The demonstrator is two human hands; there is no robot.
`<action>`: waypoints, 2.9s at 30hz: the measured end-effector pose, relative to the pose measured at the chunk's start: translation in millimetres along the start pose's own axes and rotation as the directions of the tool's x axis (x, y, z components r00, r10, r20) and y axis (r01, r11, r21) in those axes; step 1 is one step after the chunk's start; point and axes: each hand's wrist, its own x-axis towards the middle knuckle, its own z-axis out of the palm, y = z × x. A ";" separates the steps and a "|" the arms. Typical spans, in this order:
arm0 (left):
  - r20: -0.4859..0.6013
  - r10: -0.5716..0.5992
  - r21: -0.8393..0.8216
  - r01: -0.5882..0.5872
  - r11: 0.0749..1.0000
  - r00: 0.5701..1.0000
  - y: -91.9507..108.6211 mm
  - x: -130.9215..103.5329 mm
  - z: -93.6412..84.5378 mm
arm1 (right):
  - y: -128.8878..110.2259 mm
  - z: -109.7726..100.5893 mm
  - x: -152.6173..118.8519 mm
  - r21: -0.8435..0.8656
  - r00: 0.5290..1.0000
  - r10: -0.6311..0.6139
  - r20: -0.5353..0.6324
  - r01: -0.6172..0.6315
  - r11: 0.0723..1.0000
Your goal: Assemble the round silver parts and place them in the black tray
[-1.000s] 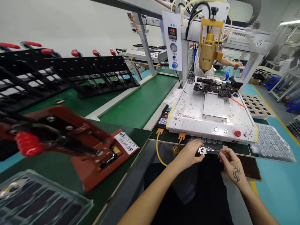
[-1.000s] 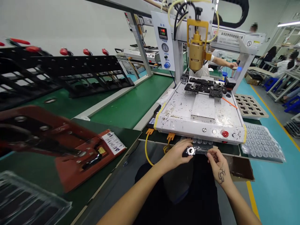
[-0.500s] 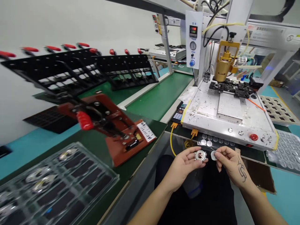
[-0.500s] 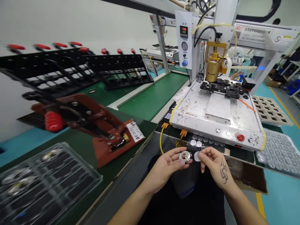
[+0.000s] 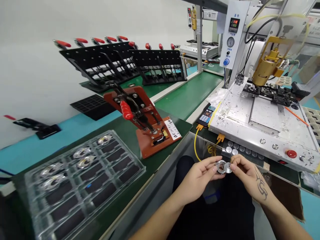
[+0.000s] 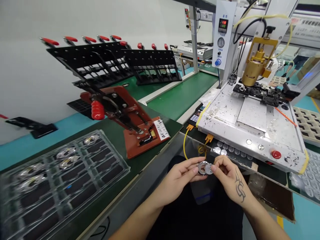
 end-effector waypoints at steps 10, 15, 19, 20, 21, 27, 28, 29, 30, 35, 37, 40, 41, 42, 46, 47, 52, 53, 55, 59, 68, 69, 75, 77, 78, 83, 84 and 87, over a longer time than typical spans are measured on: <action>-0.020 0.028 0.028 -0.028 0.999 0.999 -1.5 -4.8 4.0 | -4.3 17.9 1.3 -0.051 0.997 -0.071 0.018 0.072 0.996; -0.022 0.033 0.033 -0.032 0.999 0.999 -1.2 -5.6 6.2 | -3.9 18.4 0.7 -0.038 0.997 -0.072 -0.003 0.072 0.997; -0.046 0.039 0.057 -0.037 0.998 0.998 -1.5 -6.4 8.2 | -1.3 21.4 0.2 -0.070 0.993 -0.106 -0.042 0.103 0.992; -0.050 0.041 0.062 -0.038 0.997 0.998 -2.1 -6.6 8.8 | -0.6 22.4 -0.1 -0.079 0.992 -0.119 -0.050 0.115 0.990; -0.051 0.042 0.067 -0.039 0.997 0.998 -3.1 -6.7 9.5 | 0.0 23.2 -0.5 -0.086 0.990 -0.129 -0.055 0.124 0.988; -0.081 0.101 0.201 -0.083 0.976 0.992 -14.1 -6.2 13.8 | 5.9 24.0 -4.1 -0.292 0.966 -0.254 -0.041 0.232 0.928; -0.081 0.114 0.242 -0.091 0.966 0.990 -14.9 -6.2 13.2 | 7.2 23.2 -3.9 -0.362 0.964 -0.264 -0.041 0.232 0.903; -0.074 0.123 0.289 -0.097 0.952 0.990 -14.6 -6.4 11.9 | 8.3 22.3 -3.1 -0.425 0.964 -0.263 -0.046 0.219 0.878; -0.060 0.133 0.347 -0.105 0.932 0.989 -13.3 -6.7 10.1 | 9.1 21.4 -1.8 -0.472 0.965 -0.260 -0.046 0.208 0.857; 0.049 0.192 0.726 -0.167 0.667 0.980 5.0 -13.1 2.3 | 9.5 21.9 6.1 -0.425 0.904 -0.393 0.169 0.426 0.799; 0.058 0.219 0.738 -0.190 0.648 0.974 9.5 -15.7 2.4 | 12.5 22.6 8.3 -0.356 0.877 -0.453 0.159 0.479 0.802; -0.012 0.253 0.554 -0.204 0.807 0.967 5.7 -12.4 -4.2 | 23.9 24.2 18.0 -0.233 0.936 -0.351 0.036 0.350 0.907; -0.055 0.255 0.481 -0.198 0.854 0.965 2.5 -10.4 -8.0 | 27.3 25.9 22.4 -0.167 0.961 -0.275 0.017 0.273 0.947; -0.100 0.253 0.416 -0.191 0.889 0.962 -0.8 -8.8 -11.2 | 29.1 28.5 26.0 -0.092 0.980 -0.197 0.009 0.197 0.976; -0.215 0.232 0.239 -0.179 0.954 0.949 -7.0 -12.0 -10.0 | 17.1 44.7 28.1 0.142 0.999 -0.010 0.053 0.003 0.990; -0.225 0.232 0.221 -0.183 0.958 0.946 -5.2 -15.0 -8.4 | 11.7 49.3 27.6 0.158 0.998 -0.002 0.062 -0.008 0.987; -0.209 0.225 0.258 -0.169 0.951 0.952 14.1 -27.4 -6.4 | -7.7 61.5 26.6 0.162 0.993 0.015 0.113 -0.034 0.986; -0.204 0.220 0.262 -0.163 0.951 0.954 17.0 -28.8 -5.7 | -9.3 61.3 25.7 0.162 0.991 0.023 0.130 -0.045 0.986; -0.201 0.213 0.275 -0.153 0.949 0.956 20.5 -30.6 -4.3 | -11.1 58.6 23.9 0.156 0.987 0.026 0.161 -0.051 0.986; -0.211 0.211 0.336 -0.132 0.933 0.954 22.1 -31.1 -5.0 | -15.1 44.8 26.7 0.037 0.961 -0.168 0.219 0.164 0.986; -0.117 0.312 0.616 -0.178 0.768 0.943 37.0 -42.8 0.9 | -22.2 24.1 36.8 -0.414 0.612 -0.631 0.476 0.789 0.454; -0.080 0.359 0.685 -0.211 0.698 0.930 47.8 -46.3 1.5 | -21.3 23.3 37.6 -0.428 0.605 -0.650 0.460 0.792 0.435; 0.170 0.921 0.944 -0.326 -0.050 0.352 153.5 -40.3 -31.7 | -34.0 10.4 46.9 -0.456 0.677 -0.681 0.281 0.718 0.526; 0.340 0.886 0.930 -0.251 -0.267 0.315 180.8 -26.9 -55.4 | -39.9 5.7 47.3 -0.460 0.711 -0.667 0.224 0.680 0.570; 0.411 0.821 0.910 -0.232 -0.343 0.396 189.5 -20.5 -66.1 | -41.6 3.7 46.8 -0.455 0.728 -0.655 0.201 0.662 0.596; 0.473 0.704 0.881 -0.254 -0.400 0.530 210.5 -7.7 -78.5 | -42.6 4.0 52.8 -0.396 0.769 -0.620 0.154 0.623 0.674; 0.442 0.760 0.897 -0.265 -0.355 0.477 218.2 -7.4 -74.0 | -43.3 7.4 58.1 -0.382 0.771 -0.619 0.152 0.623 0.683; 0.285 0.892 0.935 -0.305 -0.179 0.352 257.2 -3.7 -67.1 | -47.7 23.4 80.7 -0.305 0.772 -0.606 0.193 0.634 0.711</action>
